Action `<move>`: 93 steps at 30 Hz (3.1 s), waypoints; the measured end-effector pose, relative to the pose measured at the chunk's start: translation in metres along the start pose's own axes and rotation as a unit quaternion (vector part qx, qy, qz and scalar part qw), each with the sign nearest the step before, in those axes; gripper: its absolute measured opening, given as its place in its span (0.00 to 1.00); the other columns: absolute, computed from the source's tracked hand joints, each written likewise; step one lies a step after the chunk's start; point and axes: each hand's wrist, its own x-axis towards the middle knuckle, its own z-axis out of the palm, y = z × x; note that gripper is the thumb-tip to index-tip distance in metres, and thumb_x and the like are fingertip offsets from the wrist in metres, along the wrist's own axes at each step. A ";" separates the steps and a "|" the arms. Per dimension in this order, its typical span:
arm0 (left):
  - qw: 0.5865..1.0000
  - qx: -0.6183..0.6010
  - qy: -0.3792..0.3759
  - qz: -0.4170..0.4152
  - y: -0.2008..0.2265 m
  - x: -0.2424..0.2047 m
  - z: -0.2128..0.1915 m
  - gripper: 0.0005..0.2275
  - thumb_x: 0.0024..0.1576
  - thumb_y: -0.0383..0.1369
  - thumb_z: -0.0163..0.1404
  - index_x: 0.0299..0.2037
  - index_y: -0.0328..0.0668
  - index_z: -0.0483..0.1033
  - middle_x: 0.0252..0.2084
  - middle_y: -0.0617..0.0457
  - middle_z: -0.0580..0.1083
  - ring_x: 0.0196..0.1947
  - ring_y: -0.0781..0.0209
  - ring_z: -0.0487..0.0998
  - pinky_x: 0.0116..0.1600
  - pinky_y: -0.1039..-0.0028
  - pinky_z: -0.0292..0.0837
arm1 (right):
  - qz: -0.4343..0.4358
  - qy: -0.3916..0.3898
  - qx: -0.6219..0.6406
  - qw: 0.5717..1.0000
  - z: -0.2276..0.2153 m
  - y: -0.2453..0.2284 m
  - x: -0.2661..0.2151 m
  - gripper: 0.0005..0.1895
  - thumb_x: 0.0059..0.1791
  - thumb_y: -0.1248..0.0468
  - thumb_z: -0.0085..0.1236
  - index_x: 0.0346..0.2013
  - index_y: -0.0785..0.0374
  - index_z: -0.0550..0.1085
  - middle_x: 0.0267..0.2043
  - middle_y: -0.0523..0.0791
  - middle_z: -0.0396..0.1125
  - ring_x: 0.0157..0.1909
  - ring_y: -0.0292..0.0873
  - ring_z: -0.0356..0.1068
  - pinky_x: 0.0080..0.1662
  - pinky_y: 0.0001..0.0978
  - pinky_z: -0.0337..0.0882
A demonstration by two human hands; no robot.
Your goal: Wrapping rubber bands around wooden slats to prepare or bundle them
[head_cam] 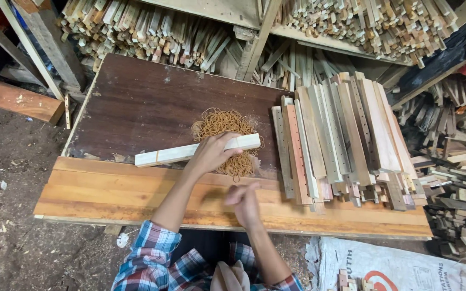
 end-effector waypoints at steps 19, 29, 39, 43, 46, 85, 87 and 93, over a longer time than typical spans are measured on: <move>0.998 -0.002 -0.055 -0.031 -0.003 -0.017 0.025 0.27 0.44 0.37 0.67 0.52 0.52 0.66 0.52 0.44 0.77 0.50 0.41 0.81 0.54 0.52 0.75 | 0.049 0.021 -0.228 0.972 -0.035 -0.085 0.090 0.14 0.42 0.66 0.65 0.42 0.62 0.81 0.36 0.44 0.73 0.39 0.36 0.70 0.44 0.31 0.75; 0.994 -0.016 -0.103 -0.041 0.005 -0.022 0.028 0.28 0.43 0.36 0.67 0.47 0.51 0.60 0.49 0.43 0.73 0.49 0.35 0.79 0.51 0.50 0.75 | 0.039 -0.153 -0.478 0.864 -0.024 -0.126 0.064 0.22 0.35 0.65 0.76 0.42 0.61 0.83 0.41 0.50 0.78 0.47 0.47 0.71 0.49 0.38 0.72; 0.991 0.049 -0.118 -0.036 0.023 -0.026 0.007 0.27 0.45 0.34 0.68 0.48 0.49 0.60 0.55 0.42 0.68 0.49 0.27 0.78 0.54 0.44 0.73 | 0.133 -0.180 -0.502 0.835 0.002 -0.126 0.071 0.15 0.49 0.53 0.62 0.44 0.57 0.83 0.41 0.48 0.79 0.47 0.47 0.74 0.52 0.42 0.70; 0.976 0.136 0.161 0.047 -0.001 -0.036 0.040 0.25 0.39 0.47 0.68 0.43 0.57 0.69 0.51 0.65 0.67 0.54 0.55 0.76 0.50 0.67 0.77 | 0.154 -0.025 -0.326 0.932 -0.048 -0.055 0.080 0.11 0.49 0.58 0.64 0.36 0.64 0.83 0.24 0.48 0.75 0.25 0.39 0.74 0.30 0.25 0.73; 0.926 -0.119 0.338 -0.119 0.015 -0.039 0.050 0.23 0.54 0.42 0.64 0.53 0.43 0.67 0.51 0.48 0.68 0.52 0.51 0.74 0.54 0.64 0.74 | 0.106 0.088 -0.226 0.964 -0.029 -0.050 0.069 0.12 0.49 0.56 0.67 0.34 0.62 0.83 0.20 0.49 0.73 0.19 0.40 0.74 0.23 0.25 0.73; 0.911 -0.100 0.195 -0.348 -0.358 -0.087 -0.238 0.20 0.56 0.24 0.49 0.60 0.36 0.75 0.55 0.22 0.73 0.61 0.29 0.70 0.62 0.59 0.64 | 0.131 -0.073 -0.435 0.888 0.308 0.224 0.266 0.24 0.44 0.48 0.67 0.54 0.44 0.76 0.54 0.49 0.74 0.60 0.54 0.70 0.59 0.45 0.72; 0.913 0.008 0.126 -0.388 -0.358 -0.082 -0.241 0.19 0.54 0.31 0.53 0.56 0.58 0.79 0.67 0.32 0.67 0.67 0.33 0.66 0.66 0.51 0.63 | 0.131 -0.084 -0.436 0.886 0.308 0.225 0.262 0.29 0.45 0.49 0.67 0.60 0.45 0.73 0.46 0.43 0.76 0.57 0.47 0.73 0.58 0.43 0.74; 0.922 0.039 0.112 -0.369 -0.292 -0.080 -0.244 0.19 0.53 0.29 0.49 0.55 0.49 0.80 0.57 0.37 0.76 0.62 0.35 0.71 0.64 0.50 0.66 | 0.090 -0.108 -0.454 0.880 0.302 0.243 0.275 0.34 0.46 0.48 0.65 0.65 0.52 0.69 0.55 0.47 0.71 0.56 0.48 0.73 0.60 0.42 0.74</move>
